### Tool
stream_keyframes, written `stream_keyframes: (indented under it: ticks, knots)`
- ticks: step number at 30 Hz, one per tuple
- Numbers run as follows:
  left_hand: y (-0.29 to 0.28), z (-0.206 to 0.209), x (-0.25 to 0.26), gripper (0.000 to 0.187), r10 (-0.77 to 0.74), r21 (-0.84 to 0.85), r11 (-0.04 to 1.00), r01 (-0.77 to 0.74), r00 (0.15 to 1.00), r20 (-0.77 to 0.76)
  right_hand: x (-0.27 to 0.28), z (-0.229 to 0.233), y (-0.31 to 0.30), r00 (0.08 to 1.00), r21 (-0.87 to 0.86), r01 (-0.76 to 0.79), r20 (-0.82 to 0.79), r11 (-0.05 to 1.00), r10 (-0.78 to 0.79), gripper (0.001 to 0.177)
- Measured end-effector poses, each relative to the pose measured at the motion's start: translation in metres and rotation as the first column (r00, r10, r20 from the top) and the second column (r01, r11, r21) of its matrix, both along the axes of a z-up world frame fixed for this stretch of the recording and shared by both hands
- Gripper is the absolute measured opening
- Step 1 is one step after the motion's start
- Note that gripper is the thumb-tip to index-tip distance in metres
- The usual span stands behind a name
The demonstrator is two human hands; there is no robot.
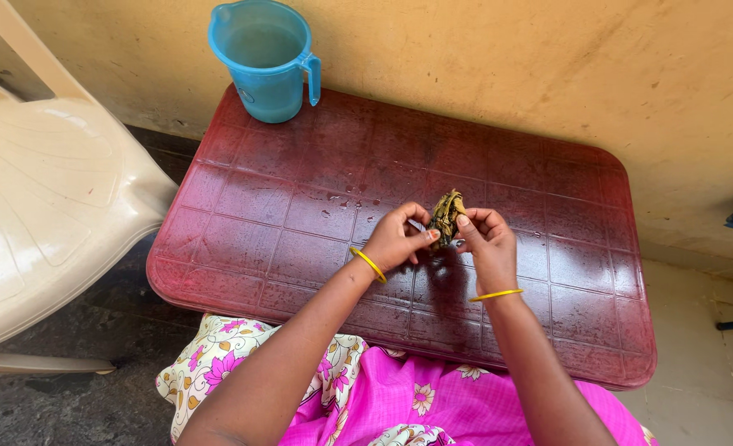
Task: The person cleans a table by repeatedly wiping the surface with a cloth and then rinsing the cloth in a blue pitcher of water.
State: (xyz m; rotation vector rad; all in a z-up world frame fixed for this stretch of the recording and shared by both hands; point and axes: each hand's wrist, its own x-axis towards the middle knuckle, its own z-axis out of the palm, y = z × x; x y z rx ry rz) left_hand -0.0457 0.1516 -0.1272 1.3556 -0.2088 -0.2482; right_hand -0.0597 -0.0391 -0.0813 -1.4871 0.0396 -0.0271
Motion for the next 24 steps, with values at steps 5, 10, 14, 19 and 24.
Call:
stream_keyframes:
  ticks: [5,10,14,19,24]
  knots:
    - [0.025,-0.012,0.021,0.017,0.026,-0.209,0.976,-0.053,0.991,-0.131,0.01,-0.009,-0.025,0.992,-0.089,-0.128,-0.021,0.988,0.127,0.015]
    - [0.031,0.006,0.014,0.005,-0.069,-0.49,0.869,-0.062,0.967,-0.245,0.01,-0.015,-0.027,0.985,-0.112,-0.081,-0.159,0.99,0.062,0.013]
    - [0.032,0.017,0.01,0.005,-0.07,-0.533,0.841,-0.094,0.957,-0.28,0.006,-0.002,-0.017,0.996,-0.308,0.014,-0.077,0.951,-0.039,0.016]
    - [0.035,0.012,0.012,0.006,-0.082,-0.533,0.843,-0.068,0.964,-0.252,-0.017,0.036,0.0,0.879,-0.547,0.165,0.459,0.821,0.129,0.01]
    - [0.031,0.013,0.009,0.009,-0.096,-0.492,0.871,-0.02,0.973,-0.21,-0.037,0.062,0.025,0.84,-0.644,0.217,0.506,0.734,0.196,0.012]
